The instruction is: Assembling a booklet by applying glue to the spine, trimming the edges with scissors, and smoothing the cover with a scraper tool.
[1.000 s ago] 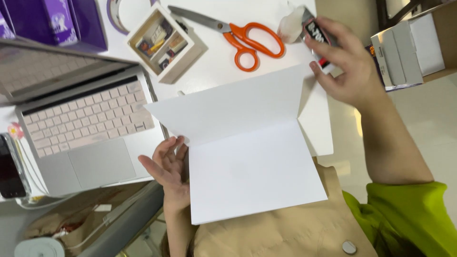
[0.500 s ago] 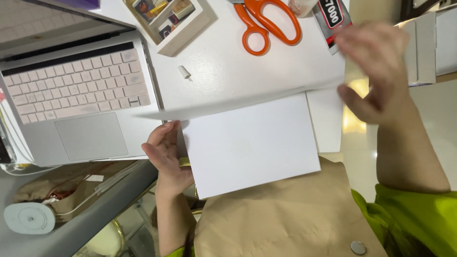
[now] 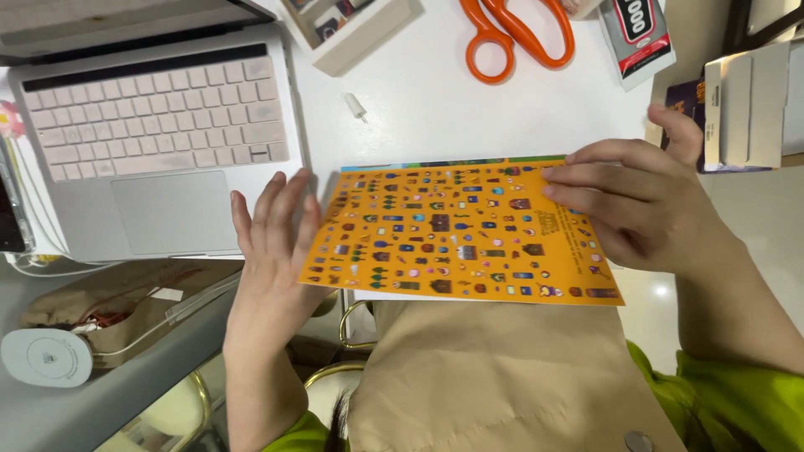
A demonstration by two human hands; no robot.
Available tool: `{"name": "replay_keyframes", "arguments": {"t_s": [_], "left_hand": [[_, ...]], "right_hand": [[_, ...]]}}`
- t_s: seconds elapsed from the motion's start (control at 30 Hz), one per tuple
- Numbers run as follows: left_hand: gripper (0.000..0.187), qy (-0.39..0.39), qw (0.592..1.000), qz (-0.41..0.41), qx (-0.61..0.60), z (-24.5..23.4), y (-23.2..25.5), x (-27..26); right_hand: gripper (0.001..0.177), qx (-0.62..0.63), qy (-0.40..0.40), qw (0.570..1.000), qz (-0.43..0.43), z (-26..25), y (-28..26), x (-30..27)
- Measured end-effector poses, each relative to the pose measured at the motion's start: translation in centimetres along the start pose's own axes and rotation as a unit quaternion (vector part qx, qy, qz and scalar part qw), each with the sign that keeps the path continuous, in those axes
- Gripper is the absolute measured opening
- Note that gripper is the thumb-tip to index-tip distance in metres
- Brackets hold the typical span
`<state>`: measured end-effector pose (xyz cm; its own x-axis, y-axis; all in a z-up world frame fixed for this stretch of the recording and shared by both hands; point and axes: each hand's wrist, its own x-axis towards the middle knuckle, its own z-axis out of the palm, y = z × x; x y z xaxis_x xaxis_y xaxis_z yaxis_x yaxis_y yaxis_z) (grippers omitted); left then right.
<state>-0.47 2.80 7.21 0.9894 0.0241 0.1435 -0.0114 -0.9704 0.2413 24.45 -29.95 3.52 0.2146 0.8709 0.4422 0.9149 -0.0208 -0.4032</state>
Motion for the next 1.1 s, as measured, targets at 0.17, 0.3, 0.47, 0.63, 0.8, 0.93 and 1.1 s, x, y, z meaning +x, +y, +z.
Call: {"name": "replay_keyframes", "arguments": {"t_s": [0.17, 0.3, 0.47, 0.63, 0.8, 0.93, 1.1], "left_hand": [[0.094, -0.118, 0.992, 0.029, -0.036, -5.6, -1.7, 1.6], [0.056, -0.013, 0.987, 0.089, -0.133, -6.0, -1.9, 6.7], [0.040, -0.131, 0.949, 0.218, -0.185, -0.3, -0.5, 10.9], [0.047, -0.183, 0.958, 0.211, -0.073, 2.2, 0.6, 10.1], [0.041, -0.103, 0.967, 0.228, 0.038, 2.5, 1.4, 9.3], [0.038, -0.054, 0.962, 0.231, 0.135, 2.4, 2.0, 8.8], [0.033, -0.011, 0.973, 0.200, 0.117, 3.5, 2.7, 8.0]], "right_hand": [[0.039, 0.027, -0.108, 0.992, 0.062, -1.6, 0.7, -0.8], [0.037, 0.059, -0.144, 0.986, 0.056, -2.5, 1.3, 2.2], [0.061, -0.037, -0.255, 0.965, 0.054, 1.3, 0.9, 4.7], [0.065, -0.093, -0.291, 0.950, 0.065, 2.0, -0.3, 5.5], [0.065, -0.136, -0.298, 0.944, -0.034, 3.0, -0.3, 4.6], [0.066, -0.165, -0.305, 0.938, -0.007, 3.4, -1.0, 4.1], [0.056, -0.110, -0.249, 0.962, 0.005, 3.7, -1.8, 4.9]]}}
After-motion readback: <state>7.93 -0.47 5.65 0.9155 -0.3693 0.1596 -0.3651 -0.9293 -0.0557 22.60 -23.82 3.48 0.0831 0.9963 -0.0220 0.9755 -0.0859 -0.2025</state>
